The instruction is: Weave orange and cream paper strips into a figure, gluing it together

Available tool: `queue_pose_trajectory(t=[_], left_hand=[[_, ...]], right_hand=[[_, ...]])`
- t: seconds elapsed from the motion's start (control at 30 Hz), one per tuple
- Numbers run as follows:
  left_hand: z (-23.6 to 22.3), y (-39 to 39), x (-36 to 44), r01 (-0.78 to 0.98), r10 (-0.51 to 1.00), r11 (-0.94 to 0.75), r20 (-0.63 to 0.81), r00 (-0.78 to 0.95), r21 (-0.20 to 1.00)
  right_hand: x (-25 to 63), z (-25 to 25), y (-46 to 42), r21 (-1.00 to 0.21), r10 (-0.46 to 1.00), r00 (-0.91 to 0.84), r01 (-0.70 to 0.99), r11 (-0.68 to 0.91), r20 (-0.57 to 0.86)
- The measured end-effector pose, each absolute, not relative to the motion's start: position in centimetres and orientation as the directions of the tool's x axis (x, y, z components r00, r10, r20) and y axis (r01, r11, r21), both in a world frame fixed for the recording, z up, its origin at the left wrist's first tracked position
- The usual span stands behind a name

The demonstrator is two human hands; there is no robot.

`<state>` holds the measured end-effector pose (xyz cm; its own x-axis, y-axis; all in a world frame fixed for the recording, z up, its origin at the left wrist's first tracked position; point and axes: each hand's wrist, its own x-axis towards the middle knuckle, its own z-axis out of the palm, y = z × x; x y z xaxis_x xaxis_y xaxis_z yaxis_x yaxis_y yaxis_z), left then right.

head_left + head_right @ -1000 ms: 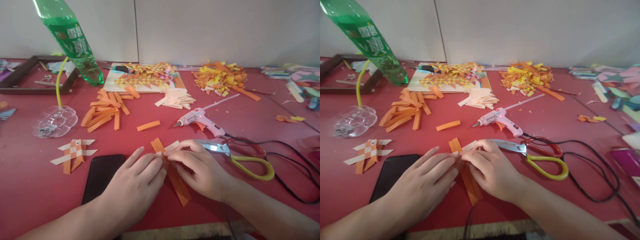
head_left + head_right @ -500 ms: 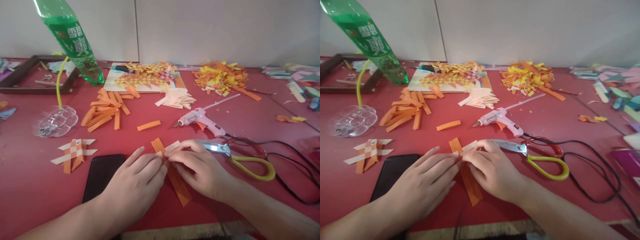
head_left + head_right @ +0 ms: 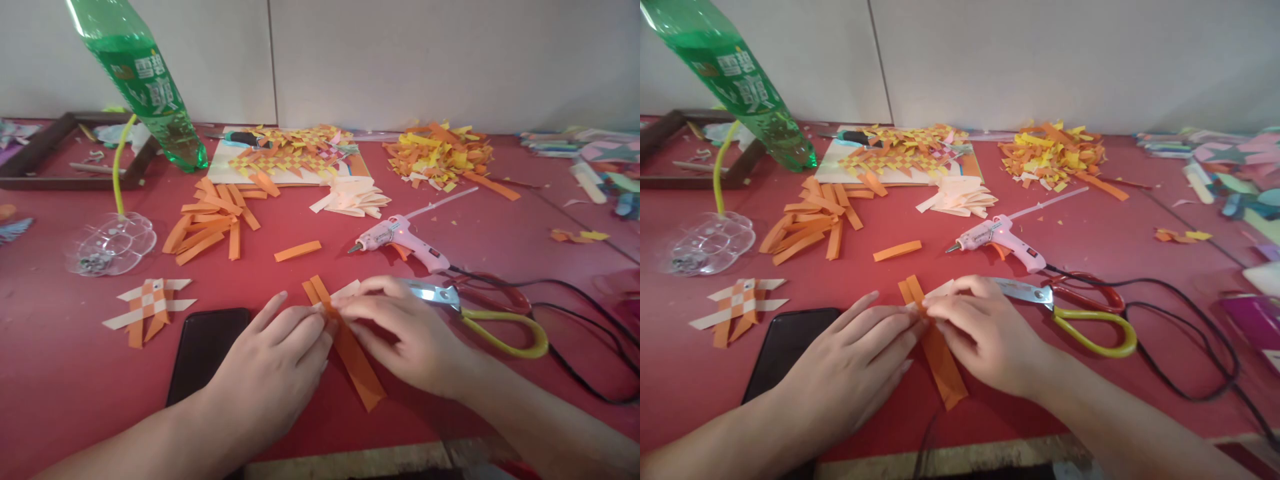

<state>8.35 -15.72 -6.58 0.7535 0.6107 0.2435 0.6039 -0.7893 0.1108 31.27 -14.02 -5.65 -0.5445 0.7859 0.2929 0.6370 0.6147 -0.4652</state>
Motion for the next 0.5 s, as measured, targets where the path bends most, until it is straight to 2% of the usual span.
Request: queue_pose_trajectory(t=[0.1,0.17,0.23,0.3,0.4,0.5], left_hand=[[-6.6,-15.8,8.3,0.595,0.597,-0.798,0.252,0.762,0.092],[-6.7,-15.8,8.2,0.590,0.590,-0.803,0.247,0.768,0.082],[-6.7,-15.8,8.2,0.591,0.591,-0.802,0.242,0.769,0.081],[-6.7,-15.8,8.2,0.597,0.597,-0.798,0.238,0.766,0.082],[-6.6,-15.8,8.3,0.604,0.604,-0.792,0.248,0.758,0.083],[-6.3,-15.8,8.4,0.613,0.597,-0.788,0.328,0.732,0.067]], right_hand=[[33.0,-4.4,-13.0,-0.416,0.862,-0.320,0.774,0.477,0.393],[34.6,-3.8,-11.9,-0.342,0.901,-0.151,0.889,0.303,0.407],[36.1,-3.6,-10.8,-0.254,0.934,-0.073,0.952,0.170,0.350],[37.0,-3.7,-9.7,-0.188,0.968,-0.060,0.976,0.108,0.244],[37.3,-3.9,-8.5,-0.196,0.997,-0.066,0.978,0.072,0.035],[37.1,-3.8,-7.9,-0.236,0.996,-0.080,0.969,0.069,-0.036]])
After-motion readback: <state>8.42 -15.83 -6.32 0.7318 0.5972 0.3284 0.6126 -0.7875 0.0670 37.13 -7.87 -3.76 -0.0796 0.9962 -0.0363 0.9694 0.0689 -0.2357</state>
